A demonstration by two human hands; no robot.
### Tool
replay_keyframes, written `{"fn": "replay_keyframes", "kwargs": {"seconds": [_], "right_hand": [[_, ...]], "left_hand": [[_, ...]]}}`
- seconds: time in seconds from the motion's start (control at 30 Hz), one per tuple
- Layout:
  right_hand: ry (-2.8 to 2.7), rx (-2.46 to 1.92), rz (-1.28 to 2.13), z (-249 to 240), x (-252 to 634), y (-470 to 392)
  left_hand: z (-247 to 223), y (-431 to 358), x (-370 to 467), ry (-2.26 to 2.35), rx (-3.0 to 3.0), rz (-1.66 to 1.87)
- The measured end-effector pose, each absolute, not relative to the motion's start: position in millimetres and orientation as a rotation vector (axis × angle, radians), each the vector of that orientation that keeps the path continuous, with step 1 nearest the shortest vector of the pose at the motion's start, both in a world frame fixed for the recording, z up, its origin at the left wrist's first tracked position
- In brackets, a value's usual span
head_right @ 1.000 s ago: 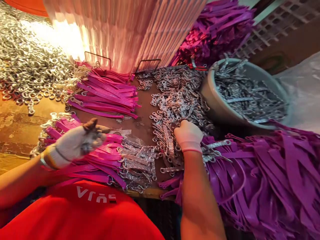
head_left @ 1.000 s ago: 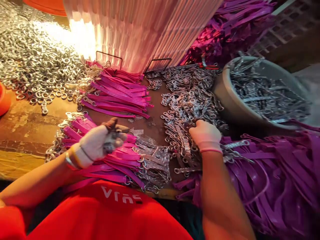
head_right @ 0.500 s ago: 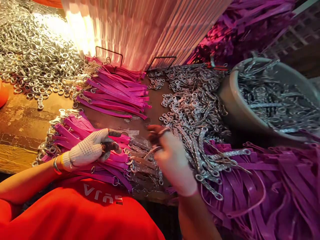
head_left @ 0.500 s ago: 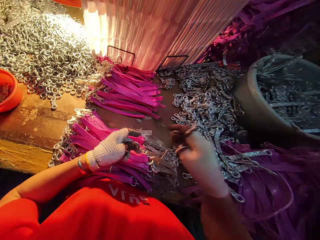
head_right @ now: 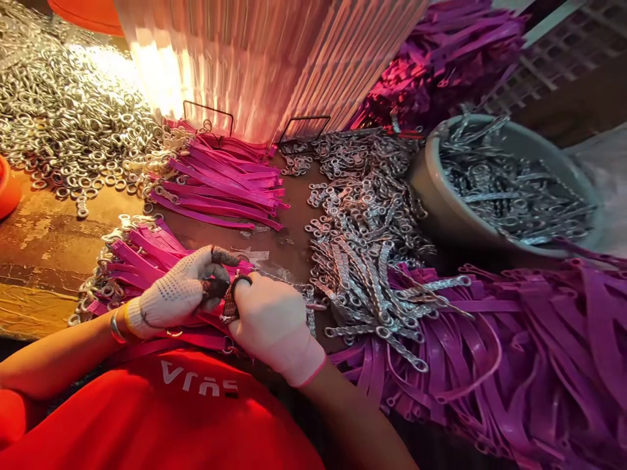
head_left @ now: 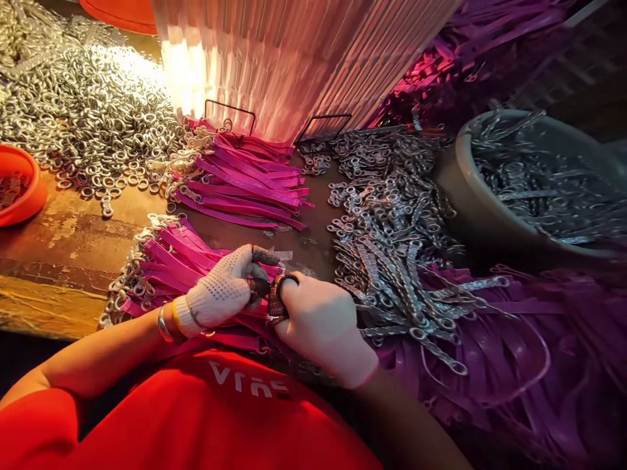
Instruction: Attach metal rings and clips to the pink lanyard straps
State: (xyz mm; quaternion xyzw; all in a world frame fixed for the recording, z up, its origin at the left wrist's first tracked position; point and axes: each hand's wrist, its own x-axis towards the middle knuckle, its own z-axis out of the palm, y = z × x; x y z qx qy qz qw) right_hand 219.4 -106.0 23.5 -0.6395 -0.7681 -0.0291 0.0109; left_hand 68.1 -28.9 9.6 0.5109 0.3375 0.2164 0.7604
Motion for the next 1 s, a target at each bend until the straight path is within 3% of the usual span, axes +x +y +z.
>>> {"fn": "replay_keyframes", "kwargs": {"seconds": [0.13, 0.3, 0.4, 0.63, 1.0], "right_hand": [[-2.141, -2.042, 0.101, 13.0, 228.1, -105.8], [-1.783, -2.038, 0.102, 8.7, 254.6, -99.0], [-1.619, -1.870, 0.231, 16.6, 255.7, -100.4], [-1.531, -1.751, 0.615, 18.3, 258.1, -108.6], [-1.996, -1.721, 0.343, 9.4, 246.1, -100.2]], "left_hand": [[13.2, -9.0, 87.1, 0.816, 1.125, 0.473], [0.2, 48.5, 132.9, 0.893, 2.121, 0.117], [-15.6, 80.7, 158.5, 1.027, 2.307, -0.049], [-11.2, 86.8, 154.4, 1.052, 2.260, -0.201], [28.4, 1.5, 70.9, 0.856, 1.197, 0.133]]}}
